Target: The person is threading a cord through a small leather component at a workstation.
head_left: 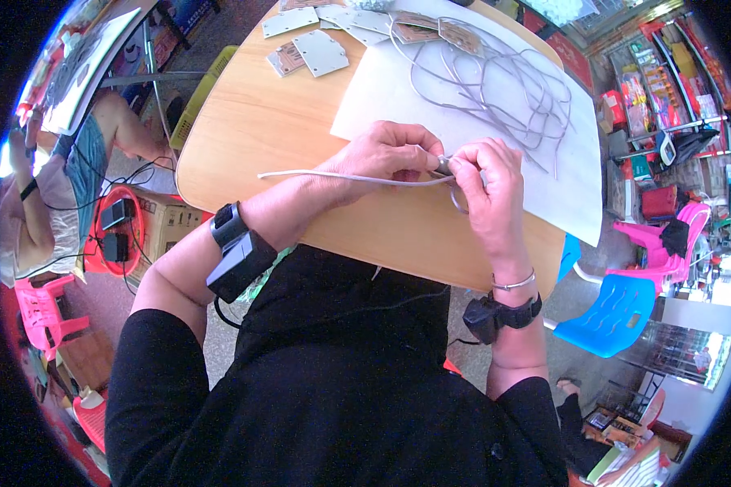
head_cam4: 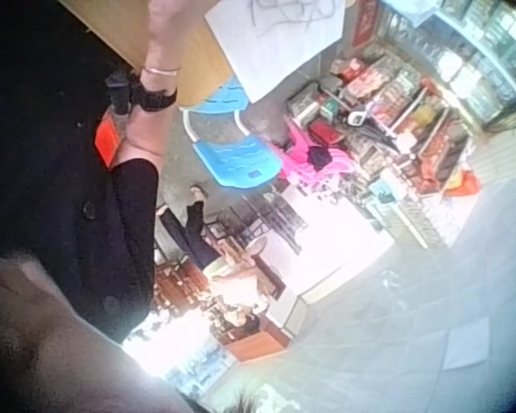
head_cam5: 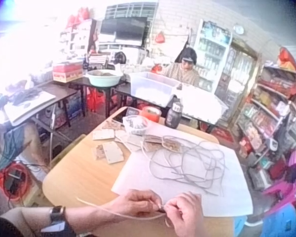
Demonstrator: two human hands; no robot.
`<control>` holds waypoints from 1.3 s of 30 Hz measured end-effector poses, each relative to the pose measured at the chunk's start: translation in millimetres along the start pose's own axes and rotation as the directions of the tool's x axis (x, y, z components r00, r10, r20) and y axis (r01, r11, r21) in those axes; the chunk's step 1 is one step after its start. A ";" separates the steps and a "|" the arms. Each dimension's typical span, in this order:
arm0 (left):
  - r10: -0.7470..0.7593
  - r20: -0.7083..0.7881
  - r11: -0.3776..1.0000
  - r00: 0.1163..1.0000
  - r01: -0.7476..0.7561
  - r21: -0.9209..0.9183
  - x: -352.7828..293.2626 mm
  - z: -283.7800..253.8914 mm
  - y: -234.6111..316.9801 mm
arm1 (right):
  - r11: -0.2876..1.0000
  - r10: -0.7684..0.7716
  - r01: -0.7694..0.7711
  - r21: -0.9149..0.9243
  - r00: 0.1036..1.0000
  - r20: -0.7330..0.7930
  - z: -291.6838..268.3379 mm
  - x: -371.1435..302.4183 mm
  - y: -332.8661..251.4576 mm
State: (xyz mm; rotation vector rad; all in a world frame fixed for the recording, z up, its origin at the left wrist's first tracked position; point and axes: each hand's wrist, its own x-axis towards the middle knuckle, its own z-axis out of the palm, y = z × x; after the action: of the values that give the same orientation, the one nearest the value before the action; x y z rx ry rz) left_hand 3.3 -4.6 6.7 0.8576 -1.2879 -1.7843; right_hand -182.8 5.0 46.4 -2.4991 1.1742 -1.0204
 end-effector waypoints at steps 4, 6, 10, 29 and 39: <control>-0.063 0.040 0.990 0.997 0.068 -0.124 -2.2 1.9 2.1 | 0.997 -0.041 0.039 -0.064 0.999 -0.033 -2.8 1.0 -7.5; -0.068 0.033 0.985 0.997 0.072 -0.154 -2.2 2.5 1.2 | 0.975 -0.163 0.152 -0.164 0.985 -0.057 -4.2 1.7 -11.8; -0.118 0.024 0.959 0.993 0.120 -0.255 -4.2 1.5 0.8 | 0.913 -0.270 0.273 -0.302 0.961 0.054 -4.8 2.8 -18.4; 0.024 0.023 0.983 0.999 -0.020 -0.184 2.3 -1.9 -9.9 | 0.988 0.053 -0.027 -0.150 0.984 0.172 -21.4 22.1 -33.8; 0.055 0.006 0.982 0.998 -0.053 -0.184 -4.8 0.4 -4.0 | 0.816 0.466 -0.505 0.282 0.862 0.197 -8.1 10.5 -34.7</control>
State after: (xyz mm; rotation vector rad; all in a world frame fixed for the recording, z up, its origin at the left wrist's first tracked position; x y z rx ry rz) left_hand 4.5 0.6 3.4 0.7046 -1.1220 -1.8346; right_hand -162.6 21.2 73.0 -1.8343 1.3784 -0.8256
